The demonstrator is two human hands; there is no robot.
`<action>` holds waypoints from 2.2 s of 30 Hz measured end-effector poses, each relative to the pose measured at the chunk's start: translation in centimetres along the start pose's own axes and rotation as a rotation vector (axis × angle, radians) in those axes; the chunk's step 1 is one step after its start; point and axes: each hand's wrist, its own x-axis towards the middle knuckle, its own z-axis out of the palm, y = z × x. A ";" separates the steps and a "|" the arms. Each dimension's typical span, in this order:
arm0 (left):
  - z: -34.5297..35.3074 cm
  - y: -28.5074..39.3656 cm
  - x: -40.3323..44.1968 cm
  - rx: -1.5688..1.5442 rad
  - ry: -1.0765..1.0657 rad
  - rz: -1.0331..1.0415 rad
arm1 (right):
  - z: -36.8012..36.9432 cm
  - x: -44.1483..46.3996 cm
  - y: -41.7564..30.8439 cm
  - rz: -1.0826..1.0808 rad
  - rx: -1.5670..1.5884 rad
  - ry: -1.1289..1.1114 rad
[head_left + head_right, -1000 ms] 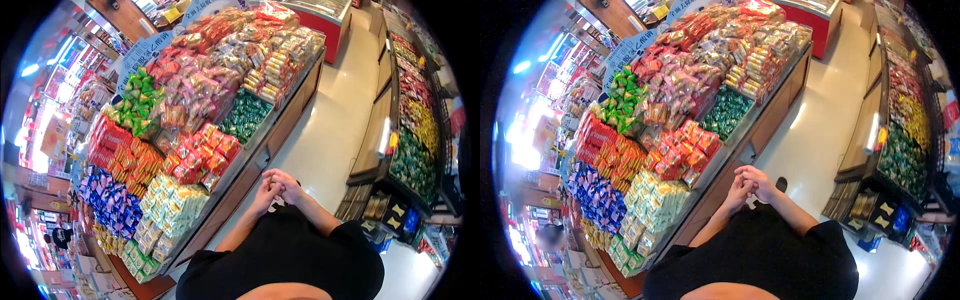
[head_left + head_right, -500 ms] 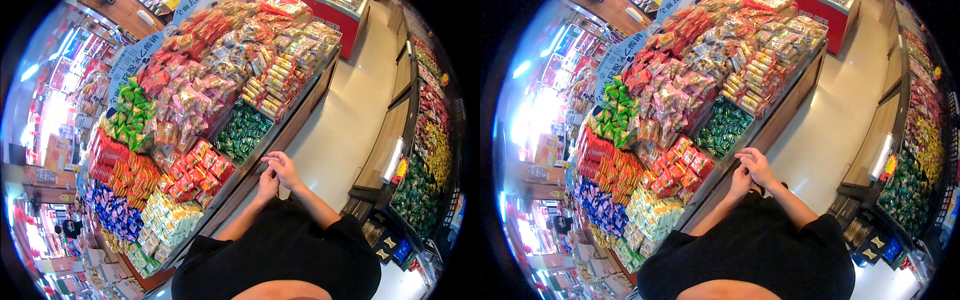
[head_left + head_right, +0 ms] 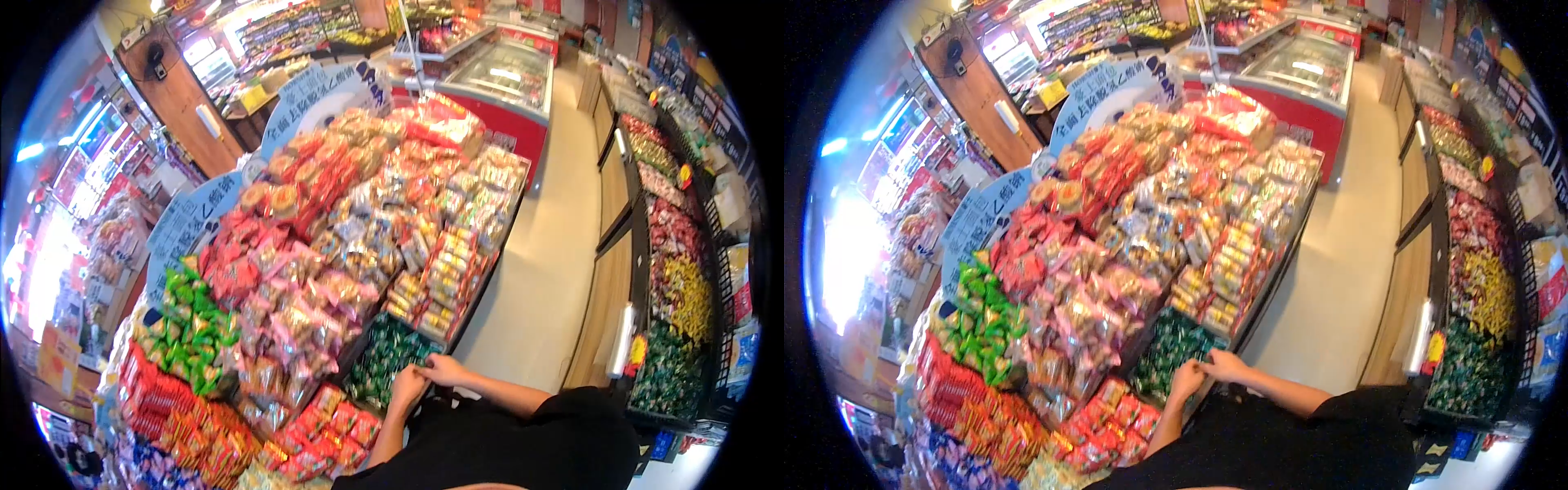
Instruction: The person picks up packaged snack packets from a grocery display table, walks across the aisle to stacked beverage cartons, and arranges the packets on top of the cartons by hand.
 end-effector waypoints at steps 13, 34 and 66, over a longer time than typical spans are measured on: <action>-0.8 -4.9 9.6 0.062 -0.030 -0.491 | 4.1 10.8 2.9 0.130 0.001 -0.260; -1.2 -6.1 10.6 0.059 -0.344 -0.447 | 2.6 7.9 3.9 0.279 0.232 -0.153; 17.4 2.1 -32.1 0.229 -1.398 0.424 | 21.7 -48.7 2.7 0.178 1.504 1.208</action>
